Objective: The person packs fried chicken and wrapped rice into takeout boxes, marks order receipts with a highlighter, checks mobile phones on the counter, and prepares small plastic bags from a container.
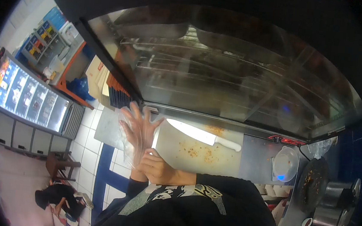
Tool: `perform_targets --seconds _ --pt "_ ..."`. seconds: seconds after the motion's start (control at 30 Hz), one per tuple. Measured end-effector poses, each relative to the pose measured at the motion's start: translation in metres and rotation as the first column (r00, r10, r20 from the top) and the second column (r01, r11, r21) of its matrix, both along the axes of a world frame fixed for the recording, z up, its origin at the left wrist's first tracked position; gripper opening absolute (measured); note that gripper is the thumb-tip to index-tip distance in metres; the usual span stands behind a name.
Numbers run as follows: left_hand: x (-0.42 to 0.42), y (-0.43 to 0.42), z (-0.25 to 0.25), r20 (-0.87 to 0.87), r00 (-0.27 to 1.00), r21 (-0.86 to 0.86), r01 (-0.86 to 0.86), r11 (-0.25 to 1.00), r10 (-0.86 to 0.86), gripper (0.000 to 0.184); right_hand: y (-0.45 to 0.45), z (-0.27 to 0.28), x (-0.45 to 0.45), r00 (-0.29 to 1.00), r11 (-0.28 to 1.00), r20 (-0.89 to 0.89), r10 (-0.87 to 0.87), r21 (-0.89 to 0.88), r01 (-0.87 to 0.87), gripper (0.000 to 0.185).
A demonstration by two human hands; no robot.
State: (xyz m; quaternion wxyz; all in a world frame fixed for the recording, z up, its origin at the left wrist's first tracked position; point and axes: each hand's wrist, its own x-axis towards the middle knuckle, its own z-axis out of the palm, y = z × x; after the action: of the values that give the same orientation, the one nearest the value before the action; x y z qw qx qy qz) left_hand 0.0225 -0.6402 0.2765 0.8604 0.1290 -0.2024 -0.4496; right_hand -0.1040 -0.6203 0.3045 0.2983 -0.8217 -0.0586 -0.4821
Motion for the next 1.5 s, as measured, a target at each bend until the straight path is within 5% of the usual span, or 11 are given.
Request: perform_targets --seconds 0.07,0.17,0.3,0.4,0.6,0.8,0.9,0.97,1.17,1.3,1.5 --pt "0.004 -0.006 -0.007 0.018 0.996 -0.043 -0.081 0.996 0.082 0.048 -0.014 0.003 0.003 0.979 0.979 -0.024 0.202 0.006 -0.202 0.012" --pt "0.012 -0.004 0.010 0.103 0.970 -0.040 -0.215 0.976 0.218 0.070 -0.068 0.029 0.021 0.983 0.943 0.056 -0.176 -0.275 0.185 0.025" --pt "-0.004 -0.007 0.091 0.416 0.782 -0.004 -0.510 0.860 0.465 0.072 -0.154 0.078 0.060 0.754 0.577 0.184 -0.631 -0.539 0.614 0.050" --pt "0.001 -0.014 0.132 0.588 0.549 -0.193 -0.618 0.762 0.594 0.062 -0.184 0.075 0.070 0.367 -0.094 0.418 -0.831 -0.756 0.647 0.058" --pt "0.028 -0.025 0.161 0.667 0.370 -0.433 -0.514 0.741 0.646 0.046 -0.202 0.068 -0.018 0.328 -0.090 0.400 -0.856 -0.740 0.667 0.050" --pt "0.000 -0.066 0.237 0.770 -0.458 -0.606 -0.302 0.736 0.445 0.043 -0.217 0.063 -0.150 0.212 -0.155 0.409 -0.888 -0.698 0.699 0.044" --pt "-0.023 -0.108 0.255 0.701 -0.681 -0.464 -0.209 0.861 0.212 0.044 -0.192 0.072 -0.194 0.164 -0.083 0.283 -0.945 -0.693 0.716 0.046" --pt "-0.035 -0.140 0.265 0.419 -0.888 -0.427 -0.010 0.904 0.188 0.048 -0.150 0.083 -0.215 0.257 0.263 -0.077 -0.963 -0.469 0.843 0.052" --pt "-0.064 -0.208 0.305 0.353 -0.931 -0.212 0.022 0.977 0.098 0.051 -0.017 -0.007 -0.271 0.199 0.268 -0.394 -0.897 -0.128 0.955 0.058" --pt "-0.067 -0.230 0.302 0.379 -0.925 -0.171 -0.031 0.985 0.037 0.049 0.071 -0.074 -0.276 -0.002 0.033 -0.550 -0.835 -0.053 0.998 0.058" --pt "-0.056 -0.243 0.301 0.435 -0.900 -0.146 -0.085 0.986 -0.013 0.046 0.109 -0.124 -0.263 0.147 -0.023 -0.502 -0.852 0.317 0.948 0.055"
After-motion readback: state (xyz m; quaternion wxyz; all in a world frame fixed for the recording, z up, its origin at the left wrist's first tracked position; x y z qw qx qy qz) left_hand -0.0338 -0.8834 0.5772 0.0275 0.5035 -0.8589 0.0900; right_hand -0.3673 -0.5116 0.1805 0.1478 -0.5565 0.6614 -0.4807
